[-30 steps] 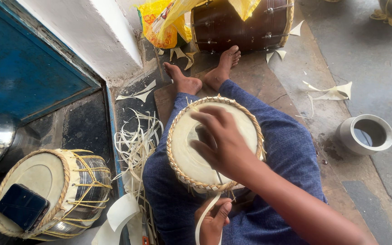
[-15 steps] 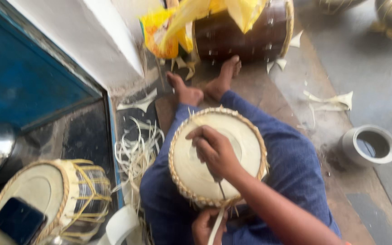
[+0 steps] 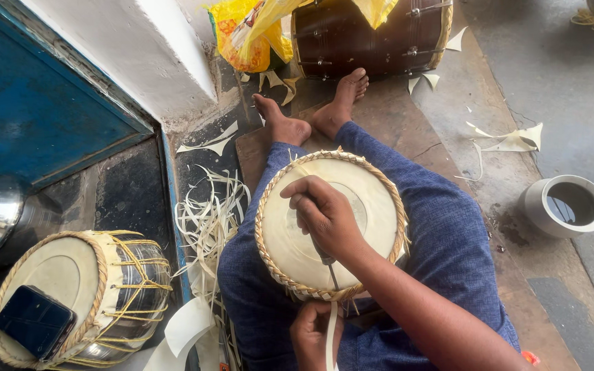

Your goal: The person weaves a white strap into the rim of a drum using a pointed metal tool, pulling the material through the edge while seated on the floor.

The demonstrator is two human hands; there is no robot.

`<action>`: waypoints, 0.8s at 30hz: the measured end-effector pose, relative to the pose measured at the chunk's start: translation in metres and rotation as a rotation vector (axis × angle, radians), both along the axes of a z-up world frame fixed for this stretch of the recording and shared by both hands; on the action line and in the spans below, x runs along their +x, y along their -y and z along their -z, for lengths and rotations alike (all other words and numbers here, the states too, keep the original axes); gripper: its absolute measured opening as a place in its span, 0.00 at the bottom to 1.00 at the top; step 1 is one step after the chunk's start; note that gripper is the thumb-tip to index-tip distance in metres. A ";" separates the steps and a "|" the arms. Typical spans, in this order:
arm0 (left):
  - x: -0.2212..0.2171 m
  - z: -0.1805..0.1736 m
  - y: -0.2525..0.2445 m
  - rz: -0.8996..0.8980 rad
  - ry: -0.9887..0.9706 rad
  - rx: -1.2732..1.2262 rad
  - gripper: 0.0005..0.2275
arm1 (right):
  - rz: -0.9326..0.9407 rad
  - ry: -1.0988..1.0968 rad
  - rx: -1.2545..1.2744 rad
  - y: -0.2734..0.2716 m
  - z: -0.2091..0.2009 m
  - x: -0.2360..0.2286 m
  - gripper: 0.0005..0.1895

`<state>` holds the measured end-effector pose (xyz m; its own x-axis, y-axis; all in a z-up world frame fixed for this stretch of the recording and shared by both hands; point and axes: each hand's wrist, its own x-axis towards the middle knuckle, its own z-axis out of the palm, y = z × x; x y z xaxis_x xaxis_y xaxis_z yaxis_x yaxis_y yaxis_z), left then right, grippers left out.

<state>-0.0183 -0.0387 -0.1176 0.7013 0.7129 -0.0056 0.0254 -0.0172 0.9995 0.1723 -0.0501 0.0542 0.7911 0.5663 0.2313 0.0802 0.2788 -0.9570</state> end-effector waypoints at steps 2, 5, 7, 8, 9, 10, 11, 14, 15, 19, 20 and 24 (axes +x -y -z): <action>0.003 -0.008 0.000 0.004 -0.037 0.037 0.05 | -0.004 0.035 -0.005 0.001 -0.001 0.001 0.08; 0.002 -0.021 -0.002 0.049 -0.089 -0.070 0.04 | -0.010 0.020 -0.002 0.001 -0.002 0.001 0.08; 0.000 -0.028 -0.005 0.092 -0.088 -0.089 0.03 | -0.012 0.030 -0.002 0.001 -0.002 0.000 0.08; 0.000 -0.030 -0.006 0.115 -0.069 -0.046 0.03 | -0.013 0.036 -0.002 0.002 -0.002 0.000 0.09; -0.001 -0.032 -0.007 0.137 -0.051 -0.002 0.03 | -0.015 0.036 0.002 0.001 -0.002 0.000 0.09; -0.001 -0.032 -0.006 0.106 -0.056 0.001 0.04 | -0.015 0.037 0.004 0.002 -0.002 0.000 0.08; 0.000 -0.031 -0.005 0.075 -0.061 0.003 0.04 | -0.015 0.039 0.007 0.002 -0.002 0.000 0.08; 0.001 -0.027 -0.002 -0.001 -0.113 0.051 0.05 | 0.001 0.035 -0.002 0.002 -0.002 0.002 0.09; 0.000 -0.025 -0.001 -0.024 -0.137 0.074 0.05 | 0.002 0.037 -0.002 0.002 -0.002 0.002 0.09; 0.001 -0.013 0.003 0.032 -0.021 0.101 0.05 | -0.002 0.043 -0.010 0.003 -0.003 0.002 0.08; -0.001 -0.012 0.001 0.063 -0.031 0.058 0.04 | 0.000 0.042 -0.015 0.003 -0.003 0.001 0.09; -0.003 -0.017 0.000 0.043 -0.135 -0.097 0.03 | 0.004 0.054 -0.014 0.004 -0.004 0.001 0.08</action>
